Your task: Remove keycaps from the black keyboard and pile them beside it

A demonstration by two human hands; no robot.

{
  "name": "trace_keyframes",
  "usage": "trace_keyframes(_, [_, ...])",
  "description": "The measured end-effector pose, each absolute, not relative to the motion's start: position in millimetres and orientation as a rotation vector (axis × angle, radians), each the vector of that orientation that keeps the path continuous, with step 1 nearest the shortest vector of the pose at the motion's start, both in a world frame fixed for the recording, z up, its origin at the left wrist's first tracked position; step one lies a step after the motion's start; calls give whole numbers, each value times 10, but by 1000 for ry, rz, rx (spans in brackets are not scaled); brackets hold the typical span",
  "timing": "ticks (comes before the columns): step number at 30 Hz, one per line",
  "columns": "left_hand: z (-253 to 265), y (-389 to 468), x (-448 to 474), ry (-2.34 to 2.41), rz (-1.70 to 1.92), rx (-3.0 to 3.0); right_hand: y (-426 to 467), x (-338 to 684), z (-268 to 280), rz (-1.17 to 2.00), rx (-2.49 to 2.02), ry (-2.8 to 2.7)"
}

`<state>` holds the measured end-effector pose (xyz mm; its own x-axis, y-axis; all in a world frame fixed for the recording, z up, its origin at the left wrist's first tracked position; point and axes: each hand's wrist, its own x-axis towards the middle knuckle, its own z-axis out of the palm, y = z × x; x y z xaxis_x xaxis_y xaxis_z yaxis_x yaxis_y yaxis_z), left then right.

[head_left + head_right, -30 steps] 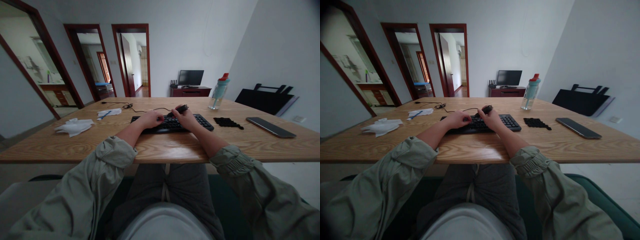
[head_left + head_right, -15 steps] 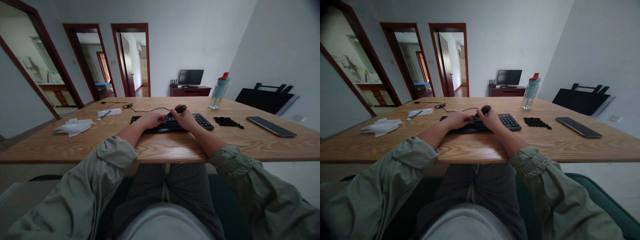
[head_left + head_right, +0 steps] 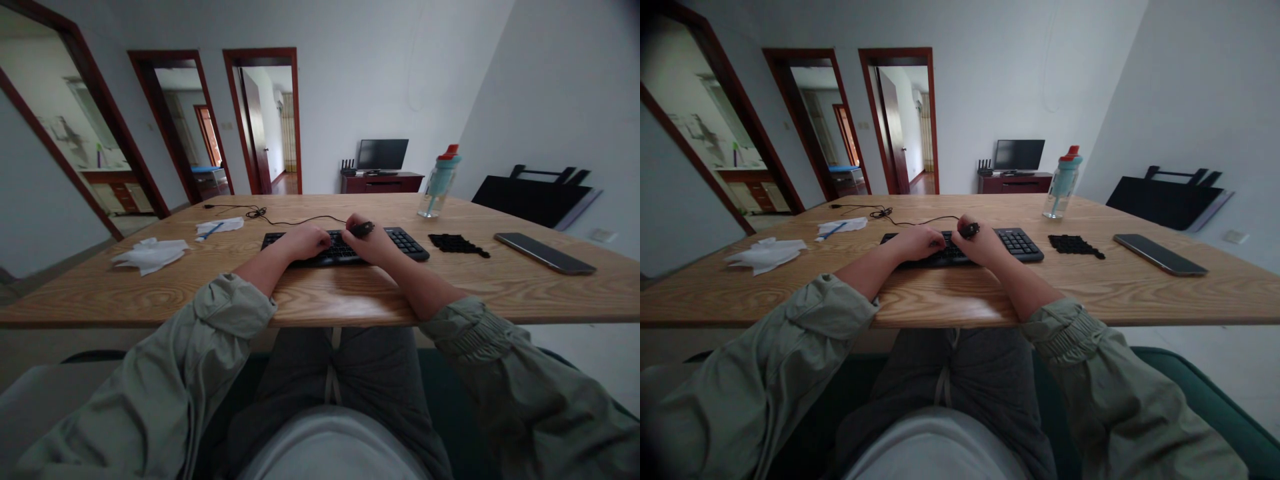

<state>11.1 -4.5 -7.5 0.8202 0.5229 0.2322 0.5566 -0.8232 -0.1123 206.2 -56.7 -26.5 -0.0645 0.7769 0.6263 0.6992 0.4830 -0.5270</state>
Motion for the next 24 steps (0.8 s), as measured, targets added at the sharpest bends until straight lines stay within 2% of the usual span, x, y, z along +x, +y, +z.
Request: trace_keyframes(24, [-70, -78, 123, -799, -284, -2790, -577, 2136, -272, 159, -1159, -1938])
